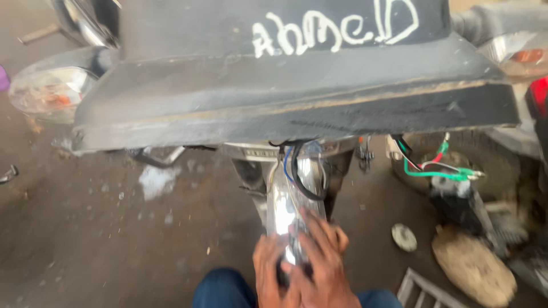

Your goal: The person repairs a motorcycle's electrical system by handling wires and a switch component. They connect wires to a switch, insert it into a housing, and then route and connect wires under the front cover of the motorcycle.

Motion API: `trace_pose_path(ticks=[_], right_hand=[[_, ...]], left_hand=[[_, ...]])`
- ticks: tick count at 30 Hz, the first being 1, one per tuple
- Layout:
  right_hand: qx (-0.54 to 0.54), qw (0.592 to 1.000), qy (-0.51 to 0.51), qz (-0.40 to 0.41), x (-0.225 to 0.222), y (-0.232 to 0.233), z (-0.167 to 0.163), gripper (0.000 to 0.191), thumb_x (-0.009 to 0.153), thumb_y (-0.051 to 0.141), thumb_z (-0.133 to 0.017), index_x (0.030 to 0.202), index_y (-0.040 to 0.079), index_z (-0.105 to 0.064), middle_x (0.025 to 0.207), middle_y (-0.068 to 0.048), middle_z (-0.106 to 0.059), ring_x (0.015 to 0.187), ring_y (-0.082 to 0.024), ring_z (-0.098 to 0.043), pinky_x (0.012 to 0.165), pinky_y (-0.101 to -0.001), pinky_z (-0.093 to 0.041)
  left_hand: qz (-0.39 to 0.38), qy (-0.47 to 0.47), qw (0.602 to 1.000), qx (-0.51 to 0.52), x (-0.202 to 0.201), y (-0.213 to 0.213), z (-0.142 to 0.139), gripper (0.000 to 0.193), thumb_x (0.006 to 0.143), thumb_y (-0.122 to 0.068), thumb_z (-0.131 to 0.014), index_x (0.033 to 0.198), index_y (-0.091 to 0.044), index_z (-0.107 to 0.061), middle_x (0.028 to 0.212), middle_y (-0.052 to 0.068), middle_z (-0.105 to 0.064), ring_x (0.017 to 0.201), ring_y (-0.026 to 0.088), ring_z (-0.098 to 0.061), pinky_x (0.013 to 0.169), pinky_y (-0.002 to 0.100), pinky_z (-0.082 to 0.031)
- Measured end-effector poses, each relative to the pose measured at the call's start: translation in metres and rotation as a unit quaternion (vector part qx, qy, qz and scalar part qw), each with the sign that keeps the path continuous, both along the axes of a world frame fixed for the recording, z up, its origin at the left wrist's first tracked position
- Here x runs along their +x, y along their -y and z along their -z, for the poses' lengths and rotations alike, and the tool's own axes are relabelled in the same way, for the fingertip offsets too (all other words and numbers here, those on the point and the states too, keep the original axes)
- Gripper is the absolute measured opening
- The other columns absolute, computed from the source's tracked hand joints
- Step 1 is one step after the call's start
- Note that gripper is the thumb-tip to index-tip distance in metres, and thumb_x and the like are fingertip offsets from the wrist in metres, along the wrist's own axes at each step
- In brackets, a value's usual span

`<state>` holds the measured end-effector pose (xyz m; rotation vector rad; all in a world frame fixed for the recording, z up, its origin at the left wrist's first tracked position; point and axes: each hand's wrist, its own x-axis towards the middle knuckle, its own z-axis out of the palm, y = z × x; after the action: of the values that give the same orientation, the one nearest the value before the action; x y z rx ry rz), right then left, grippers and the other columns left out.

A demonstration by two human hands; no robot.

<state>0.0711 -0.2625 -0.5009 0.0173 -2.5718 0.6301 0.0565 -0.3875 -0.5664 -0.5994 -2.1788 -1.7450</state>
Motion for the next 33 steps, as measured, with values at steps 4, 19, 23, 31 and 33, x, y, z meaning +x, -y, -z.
trace_pose_path(ticks=[4,19,23,31,33], right_hand=[[-0.012,0.999,0.026,-0.021,0.007,-0.021,0.004,0.063,0.086,0.04,-0.066,0.137,0.004,-0.06,0.156,-0.024,-0.046,0.145,-0.044,-0.044,0.117,-0.05,-0.03],[-0.111,0.989,0.098,0.02,0.011,-0.039,-0.008,0.076,0.084,0.028,-0.073,0.153,0.017,-0.043,0.164,-0.029,-0.025,0.14,-0.053,-0.041,0.107,-0.0502,-0.043],[-0.089,0.991,0.085,0.054,0.011,-0.012,-0.004,0.078,0.084,0.032,-0.074,0.153,0.018,-0.042,0.163,-0.03,-0.024,0.138,-0.054,-0.04,0.105,-0.0511,-0.043],[-0.022,0.989,0.07,0.126,0.009,0.016,-0.008,0.074,0.084,0.038,-0.074,0.149,0.015,-0.047,0.158,-0.028,-0.035,0.132,-0.05,-0.047,0.103,-0.0545,-0.042],[-0.005,0.991,0.049,0.122,0.01,0.016,-0.006,0.072,0.086,0.037,-0.073,0.148,0.013,-0.047,0.156,-0.028,-0.036,0.132,-0.051,-0.047,0.107,-0.0553,-0.04]], left_hand=[[0.041,0.04,0.991,0.118,0.007,-0.018,0.02,0.044,0.083,-0.013,-0.072,0.126,-0.002,-0.066,0.132,0.017,-0.073,0.141,0.04,-0.056,0.124,0.056,-0.034],[0.091,0.014,0.983,0.161,0.004,-0.037,-0.006,0.05,0.077,0.0,-0.065,0.127,0.0,-0.059,0.137,0.021,-0.064,0.14,0.039,-0.051,0.122,0.055,-0.027],[0.061,-0.12,0.97,0.202,-0.035,-0.005,-0.049,0.037,0.085,0.006,-0.063,0.122,-0.001,-0.061,0.126,0.021,-0.066,0.128,0.03,-0.06,0.117,0.046,-0.044],[0.031,-0.355,0.932,0.067,-0.153,0.052,-0.207,0.011,0.121,0.0,-0.057,0.13,0.001,-0.062,0.123,0.016,-0.071,0.11,0.024,-0.07,0.095,0.033,-0.056],[0.018,-0.326,0.945,0.014,-0.171,0.033,-0.234,0.014,0.117,-0.009,-0.058,0.12,0.004,-0.065,0.111,0.021,-0.071,0.1,0.032,-0.07,0.086,0.04,-0.053]])
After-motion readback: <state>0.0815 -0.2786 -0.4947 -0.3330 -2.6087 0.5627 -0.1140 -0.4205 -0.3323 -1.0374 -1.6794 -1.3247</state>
